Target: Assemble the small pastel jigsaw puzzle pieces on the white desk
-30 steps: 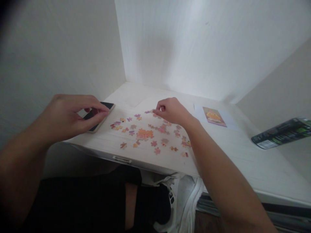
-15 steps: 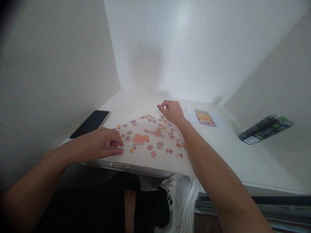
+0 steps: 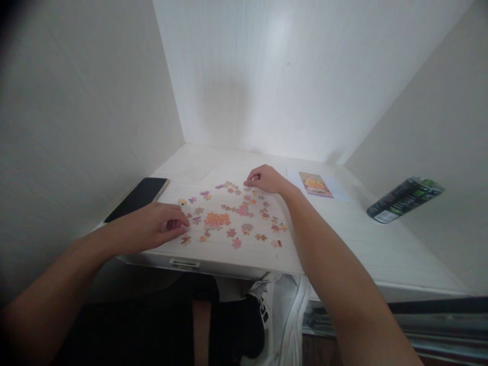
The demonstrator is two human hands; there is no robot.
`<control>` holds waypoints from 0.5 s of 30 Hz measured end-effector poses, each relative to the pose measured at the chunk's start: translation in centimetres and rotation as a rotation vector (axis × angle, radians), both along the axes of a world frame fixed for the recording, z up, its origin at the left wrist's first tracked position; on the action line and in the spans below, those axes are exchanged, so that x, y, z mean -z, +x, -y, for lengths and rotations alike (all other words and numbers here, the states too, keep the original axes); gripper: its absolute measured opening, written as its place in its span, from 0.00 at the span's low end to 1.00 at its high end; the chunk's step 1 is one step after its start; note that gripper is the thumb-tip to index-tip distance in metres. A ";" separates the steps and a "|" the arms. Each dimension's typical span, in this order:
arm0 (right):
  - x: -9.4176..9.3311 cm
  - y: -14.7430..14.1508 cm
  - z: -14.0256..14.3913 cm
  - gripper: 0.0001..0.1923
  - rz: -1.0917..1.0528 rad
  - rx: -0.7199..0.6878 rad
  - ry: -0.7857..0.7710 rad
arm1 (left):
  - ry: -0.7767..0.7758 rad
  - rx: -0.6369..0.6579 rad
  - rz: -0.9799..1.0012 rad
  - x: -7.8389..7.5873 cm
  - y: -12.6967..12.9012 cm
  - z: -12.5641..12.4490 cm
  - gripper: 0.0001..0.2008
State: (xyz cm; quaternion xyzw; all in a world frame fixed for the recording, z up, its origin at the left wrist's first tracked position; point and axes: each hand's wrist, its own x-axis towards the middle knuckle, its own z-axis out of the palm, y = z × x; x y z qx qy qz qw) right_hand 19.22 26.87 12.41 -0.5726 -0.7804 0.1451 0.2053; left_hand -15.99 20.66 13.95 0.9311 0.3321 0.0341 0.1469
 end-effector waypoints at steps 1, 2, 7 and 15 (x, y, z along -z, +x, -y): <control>-0.2 0.0 0.1 0.17 0.022 -0.048 -0.052 | 0.001 -0.004 -0.002 0.0 0.0 0.1 0.12; -0.4 0.1 0.2 0.17 0.052 -0.081 -0.098 | 0.000 -0.008 -0.004 -0.1 0.1 0.1 0.13; -0.8 -0.4 0.4 0.15 0.155 -0.103 -0.240 | 0.097 -0.003 0.089 0.4 1.3 0.5 0.13; -0.9 -0.9 0.5 0.12 0.181 -0.135 -0.259 | 0.168 0.122 0.207 2.0 3.4 1.5 0.13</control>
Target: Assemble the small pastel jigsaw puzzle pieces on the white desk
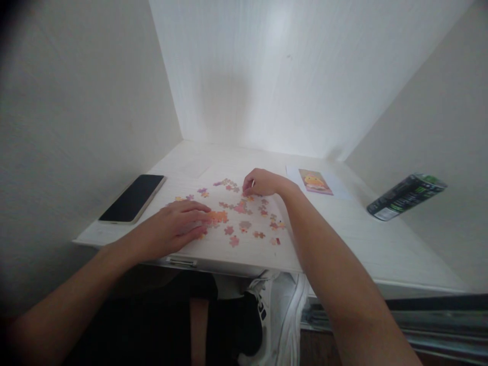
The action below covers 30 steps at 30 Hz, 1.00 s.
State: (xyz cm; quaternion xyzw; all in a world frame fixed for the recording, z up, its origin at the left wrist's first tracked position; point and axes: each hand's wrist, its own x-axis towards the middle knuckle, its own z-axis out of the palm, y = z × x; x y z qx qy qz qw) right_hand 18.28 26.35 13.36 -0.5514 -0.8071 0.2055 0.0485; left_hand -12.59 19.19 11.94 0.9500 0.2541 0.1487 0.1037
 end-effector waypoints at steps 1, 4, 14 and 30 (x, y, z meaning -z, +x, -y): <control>0.0 0.2 0.0 0.12 -0.018 0.004 0.003 | -0.001 0.010 -0.013 0.1 0.1 0.0 0.14; -0.3 1.4 -0.1 0.12 -0.034 0.028 0.028 | 0.004 -0.002 -0.029 0.4 0.1 -0.1 0.14; -1.6 5.4 0.7 0.17 -0.021 0.173 -0.214 | 0.034 -0.022 0.000 0.2 -0.6 -1.1 0.14; -1.4 3.4 0.9 0.10 0.020 0.104 -0.266 | 0.078 -0.276 -0.141 -1.5 -5.6 -4.4 0.17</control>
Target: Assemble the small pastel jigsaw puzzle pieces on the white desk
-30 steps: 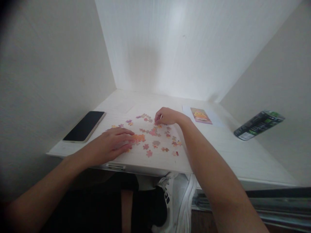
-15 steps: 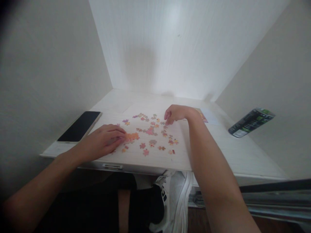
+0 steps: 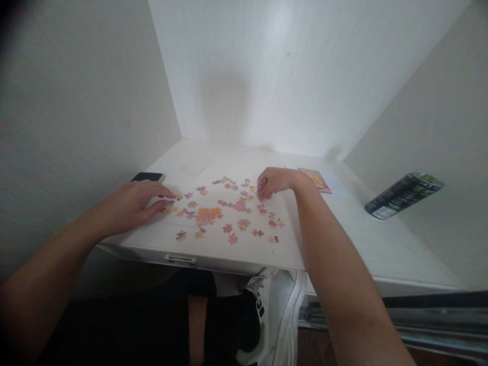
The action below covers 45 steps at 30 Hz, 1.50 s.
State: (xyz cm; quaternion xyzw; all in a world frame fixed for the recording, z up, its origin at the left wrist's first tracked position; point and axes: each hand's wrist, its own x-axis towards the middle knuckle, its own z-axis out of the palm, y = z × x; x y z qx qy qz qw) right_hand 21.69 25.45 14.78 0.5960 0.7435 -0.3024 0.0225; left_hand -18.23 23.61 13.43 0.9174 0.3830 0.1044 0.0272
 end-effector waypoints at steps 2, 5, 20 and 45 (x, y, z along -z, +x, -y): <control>0.1 -0.1 -0.3 0.12 0.012 0.024 0.075 | -0.007 0.020 -0.003 0.1 0.3 0.2 0.16; 0.4 -0.3 -0.9 0.15 0.089 0.089 0.341 | -0.028 0.062 -0.001 0.1 0.9 0.6 0.16; 2.3 -0.2 -1.9 0.14 -0.035 0.219 0.790 | -0.069 0.196 0.017 0.7 2.2 1.1 0.14; 3.8 -7.2 -0.9 0.16 -0.002 -0.151 0.640 | 0.050 -0.086 0.178 -0.7 -0.5 0.1 0.15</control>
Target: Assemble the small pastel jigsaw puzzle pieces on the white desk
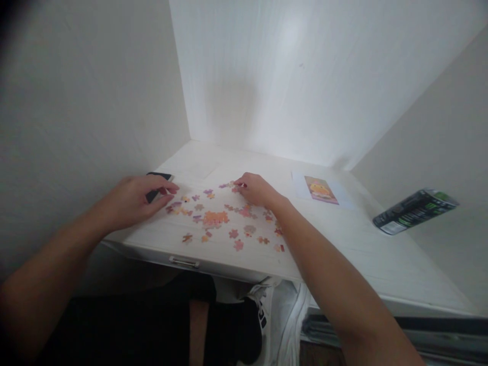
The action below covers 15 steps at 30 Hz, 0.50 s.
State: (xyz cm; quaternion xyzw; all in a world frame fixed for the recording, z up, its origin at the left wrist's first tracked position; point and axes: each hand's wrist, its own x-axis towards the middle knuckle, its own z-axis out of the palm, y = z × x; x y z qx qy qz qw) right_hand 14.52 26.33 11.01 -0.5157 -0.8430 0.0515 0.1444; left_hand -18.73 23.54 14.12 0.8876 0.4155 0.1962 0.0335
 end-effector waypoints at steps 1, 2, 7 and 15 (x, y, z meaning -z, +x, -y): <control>-0.1 -0.1 0.1 0.15 0.019 -0.008 0.001 | 0.009 -0.017 0.009 -0.2 -0.4 -0.1 0.15; -0.1 -0.1 0.2 0.15 0.029 -0.009 -0.005 | 0.023 -0.031 0.021 -0.4 -0.7 -0.2 0.14; -0.2 0.2 0.2 0.14 -0.002 0.036 -0.035 | 0.101 -0.036 -0.019 -0.4 -1.7 -0.8 0.16; 0.2 0.3 0.1 0.14 -0.066 0.022 -0.041 | 0.010 0.015 -0.175 0.8 -1.1 -1.0 0.17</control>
